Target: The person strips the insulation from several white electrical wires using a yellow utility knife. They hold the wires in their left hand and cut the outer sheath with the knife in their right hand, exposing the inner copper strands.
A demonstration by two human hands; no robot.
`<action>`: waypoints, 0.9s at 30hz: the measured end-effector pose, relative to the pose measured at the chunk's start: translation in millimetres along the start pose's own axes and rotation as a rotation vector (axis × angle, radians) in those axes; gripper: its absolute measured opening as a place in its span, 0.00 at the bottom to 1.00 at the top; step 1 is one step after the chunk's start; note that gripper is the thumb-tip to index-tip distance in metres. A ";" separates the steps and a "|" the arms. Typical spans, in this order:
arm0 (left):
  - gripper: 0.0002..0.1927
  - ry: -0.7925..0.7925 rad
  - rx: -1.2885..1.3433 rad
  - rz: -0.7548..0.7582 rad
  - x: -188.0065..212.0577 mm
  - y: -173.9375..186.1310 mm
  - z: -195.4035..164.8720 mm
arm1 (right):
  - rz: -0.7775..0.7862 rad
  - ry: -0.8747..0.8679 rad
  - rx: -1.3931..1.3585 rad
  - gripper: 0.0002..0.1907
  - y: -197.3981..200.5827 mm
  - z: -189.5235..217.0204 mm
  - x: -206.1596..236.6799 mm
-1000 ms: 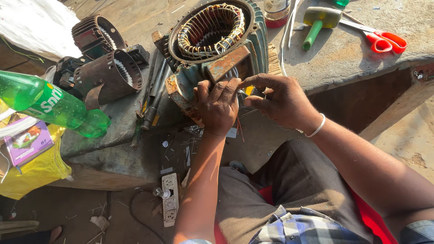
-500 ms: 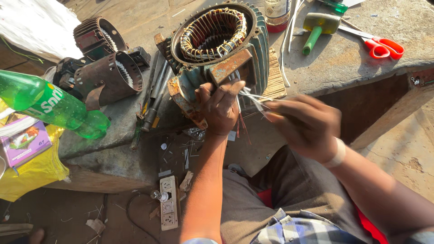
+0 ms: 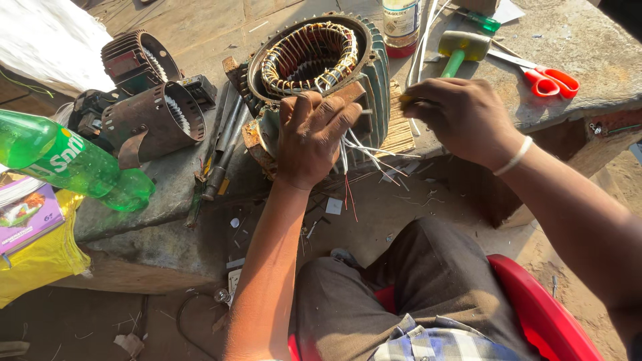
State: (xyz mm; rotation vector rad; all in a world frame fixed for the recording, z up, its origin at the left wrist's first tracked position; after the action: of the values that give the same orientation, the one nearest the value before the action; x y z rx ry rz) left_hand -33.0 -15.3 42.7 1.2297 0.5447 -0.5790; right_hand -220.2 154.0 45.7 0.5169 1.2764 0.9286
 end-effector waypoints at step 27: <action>0.12 -0.002 0.049 -0.157 13.8 -28.6 -9.1 | 0.082 0.432 0.669 0.08 31.1 29.1 27.6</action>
State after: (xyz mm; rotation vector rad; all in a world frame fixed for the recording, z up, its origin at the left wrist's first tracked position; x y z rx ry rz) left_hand -42.8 -14.7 11.2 1.2392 0.6326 -0.7290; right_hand -201.2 198.4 61.3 0.9237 1.9875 0.6817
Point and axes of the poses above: each hand's wrist, its own x-axis away from the middle knuckle, its own y-axis out of the back of the hand, z = x × y, the point moved 2 cm from there along -x, towards the middle knuckle, and after that the axes turned 12 degrees about z, right-handed, at the moved point
